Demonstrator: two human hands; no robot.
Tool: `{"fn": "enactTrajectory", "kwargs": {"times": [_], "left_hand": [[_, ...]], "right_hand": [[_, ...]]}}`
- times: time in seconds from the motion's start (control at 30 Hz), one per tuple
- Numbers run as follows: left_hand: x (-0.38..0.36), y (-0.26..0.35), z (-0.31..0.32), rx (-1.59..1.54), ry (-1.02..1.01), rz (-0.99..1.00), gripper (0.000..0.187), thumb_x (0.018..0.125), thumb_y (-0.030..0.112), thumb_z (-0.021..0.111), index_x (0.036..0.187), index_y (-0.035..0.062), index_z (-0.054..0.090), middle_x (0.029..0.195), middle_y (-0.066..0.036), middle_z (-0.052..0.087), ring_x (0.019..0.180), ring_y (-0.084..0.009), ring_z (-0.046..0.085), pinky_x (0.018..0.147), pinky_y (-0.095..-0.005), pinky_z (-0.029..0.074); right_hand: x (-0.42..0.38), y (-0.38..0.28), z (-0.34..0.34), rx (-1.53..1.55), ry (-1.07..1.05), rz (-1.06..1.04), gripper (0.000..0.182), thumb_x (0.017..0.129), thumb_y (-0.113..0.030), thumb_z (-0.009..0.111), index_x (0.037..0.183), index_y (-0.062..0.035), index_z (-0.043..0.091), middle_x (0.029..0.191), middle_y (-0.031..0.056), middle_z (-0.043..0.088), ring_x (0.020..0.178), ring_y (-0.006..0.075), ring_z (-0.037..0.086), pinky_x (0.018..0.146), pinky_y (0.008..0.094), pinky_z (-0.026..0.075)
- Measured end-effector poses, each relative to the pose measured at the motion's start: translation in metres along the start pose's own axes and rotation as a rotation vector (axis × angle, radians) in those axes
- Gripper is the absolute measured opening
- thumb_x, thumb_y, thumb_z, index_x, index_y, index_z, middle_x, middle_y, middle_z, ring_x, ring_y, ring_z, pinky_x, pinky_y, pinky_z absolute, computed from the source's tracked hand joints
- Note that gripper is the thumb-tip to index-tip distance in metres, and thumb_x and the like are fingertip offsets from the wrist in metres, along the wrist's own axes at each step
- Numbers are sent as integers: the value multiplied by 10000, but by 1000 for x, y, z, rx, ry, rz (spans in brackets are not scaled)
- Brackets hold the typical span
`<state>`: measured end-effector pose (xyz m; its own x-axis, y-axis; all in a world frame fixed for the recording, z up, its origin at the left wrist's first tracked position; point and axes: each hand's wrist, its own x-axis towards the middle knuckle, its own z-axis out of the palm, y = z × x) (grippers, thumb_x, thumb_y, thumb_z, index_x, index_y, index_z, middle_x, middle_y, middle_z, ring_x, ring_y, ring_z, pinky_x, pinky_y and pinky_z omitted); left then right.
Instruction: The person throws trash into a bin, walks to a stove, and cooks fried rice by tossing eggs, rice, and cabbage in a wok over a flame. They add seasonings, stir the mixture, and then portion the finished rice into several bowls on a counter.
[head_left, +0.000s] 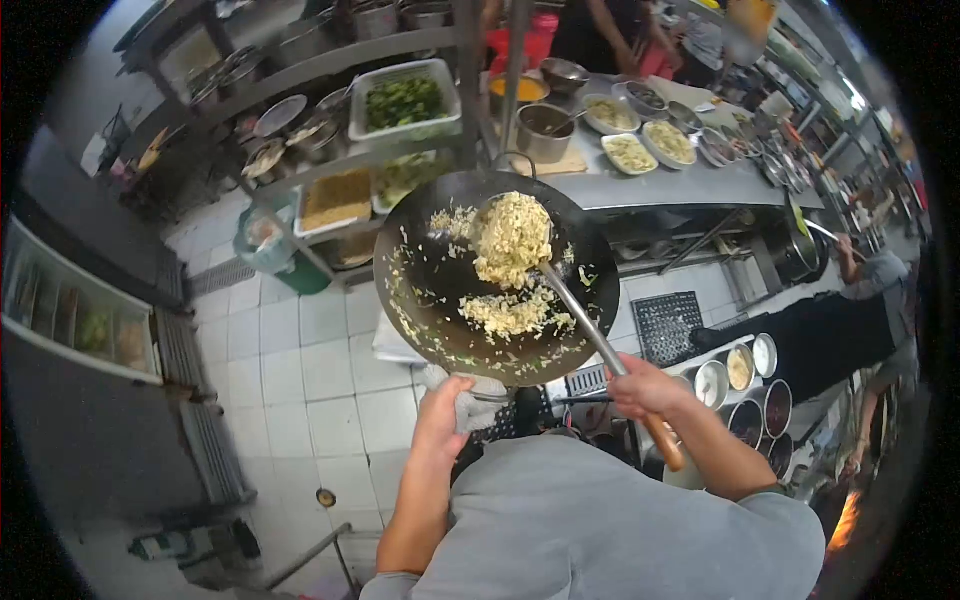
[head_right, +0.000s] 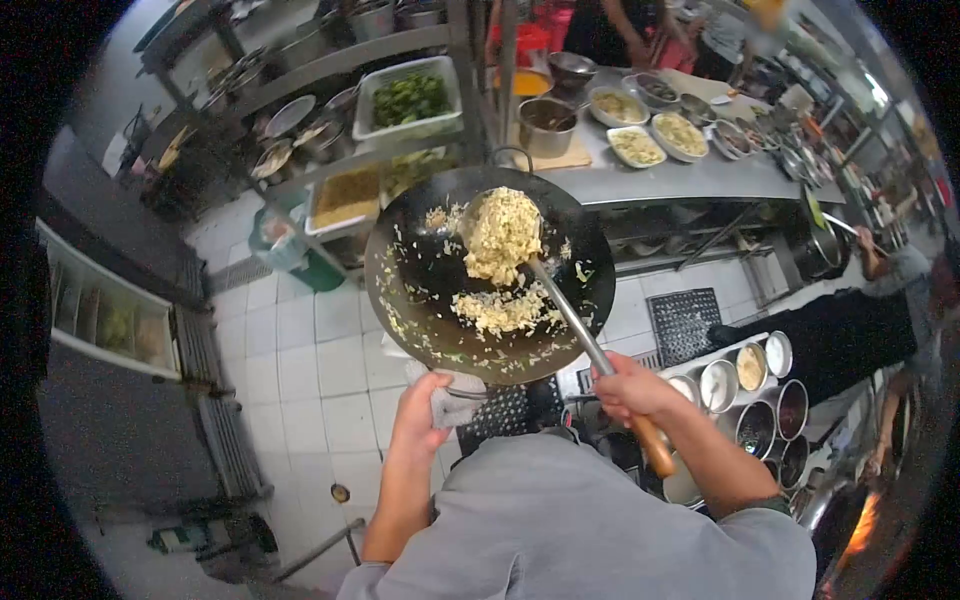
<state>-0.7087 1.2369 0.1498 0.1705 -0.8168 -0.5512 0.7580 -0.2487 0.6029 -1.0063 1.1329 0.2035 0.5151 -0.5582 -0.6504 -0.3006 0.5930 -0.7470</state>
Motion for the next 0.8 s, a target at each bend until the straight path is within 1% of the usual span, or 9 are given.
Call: {"fn": "enactTrajectory", "kwargs": {"times": [0.03, 0.13, 0.17, 0.23, 0.37, 0.5, 0.57, 0.73, 0.8], "left_hand": [[8, -7, 9, -10, -34, -6, 354, 842, 148, 577, 1148, -30, 587, 1057, -176, 684, 895, -332, 699, 776, -443, 597], [41, -19, 34, 30, -119, -90, 364, 846, 163, 579, 1169, -5, 581, 1061, -163, 685, 914, -320, 696, 769, -435, 595], [52, -23, 47, 21, -137, -86, 362, 847, 165, 580, 1168, -2, 580, 1060, -160, 685, 912, -315, 695, 763, -434, 594], [67, -27, 61, 32, -189, -68, 346, 852, 168, 579, 1156, 4, 583, 1053, -151, 687, 903, -302, 697, 751, -434, 594], [86, -32, 81, 78, -159, -163, 339, 856, 191, 574, 1144, 14, 587, 1053, -153, 691, 900, -307, 698, 752, -428, 593], [82, -34, 100, 77, -126, -185, 331, 860, 197, 567, 1125, 0, 594, 1034, -162, 694, 892, -312, 701, 736, -419, 589], [75, -31, 110, 30, -55, -179, 307, 879, 180, 552, 1094, -32, 606, 992, -168, 699, 840, -308, 713, 682, -405, 599], [79, -33, 105, 39, -16, -220, 308, 871, 161, 545, 1120, -16, 592, 1086, -182, 679, 958, -343, 688, 791, -448, 588], [67, -24, 118, 51, 21, -255, 307, 873, 160, 544, 1122, -13, 592, 1090, -186, 677, 969, -349, 684, 790, -453, 583]], "right_hand": [[7, 6, -5, 14, 64, -24, 72, 910, -80, 514, 918, -129, 463, 593, -68, 374, 411, 40, 350, 357, 255, 310], [4, -29, -38, 369, 8, 84, 72, 915, -86, 514, 915, -140, 467, 592, -84, 371, 411, 24, 348, 362, 248, 304], [7, -27, -56, 466, -95, 118, 120, 974, -178, 572, 897, -179, 480, 587, -112, 380, 391, 5, 352, 348, 217, 263], [6, -31, -64, 543, -76, 80, 107, 979, -171, 550, 899, -160, 480, 590, -109, 375, 394, 1, 357, 348, 212, 270], [-2, -57, -89, 667, -52, 51, 153, 968, -132, 495, 830, -151, 430, 583, -113, 370, 405, -2, 360, 364, 212, 278], [-1, -92, -140, 827, -165, 19, 183, 969, -138, 477, 796, -149, 419, 581, -113, 383, 405, -6, 377, 351, 211, 272], [3, -120, -161, 788, -115, -60, 194, 963, -138, 478, 780, -149, 416, 575, -113, 380, 404, -4, 377, 348, 212, 269], [63, -196, -249, 592, -23, -212, 256, 932, -110, 491, 698, -166, 401, 562, -106, 385, 405, 3, 369, 348, 208, 255], [103, -234, -277, 363, 219, -232, 287, 913, -100, 507, 661, -168, 385, 560, -85, 386, 411, 26, 365, 375, 230, 284]]}}
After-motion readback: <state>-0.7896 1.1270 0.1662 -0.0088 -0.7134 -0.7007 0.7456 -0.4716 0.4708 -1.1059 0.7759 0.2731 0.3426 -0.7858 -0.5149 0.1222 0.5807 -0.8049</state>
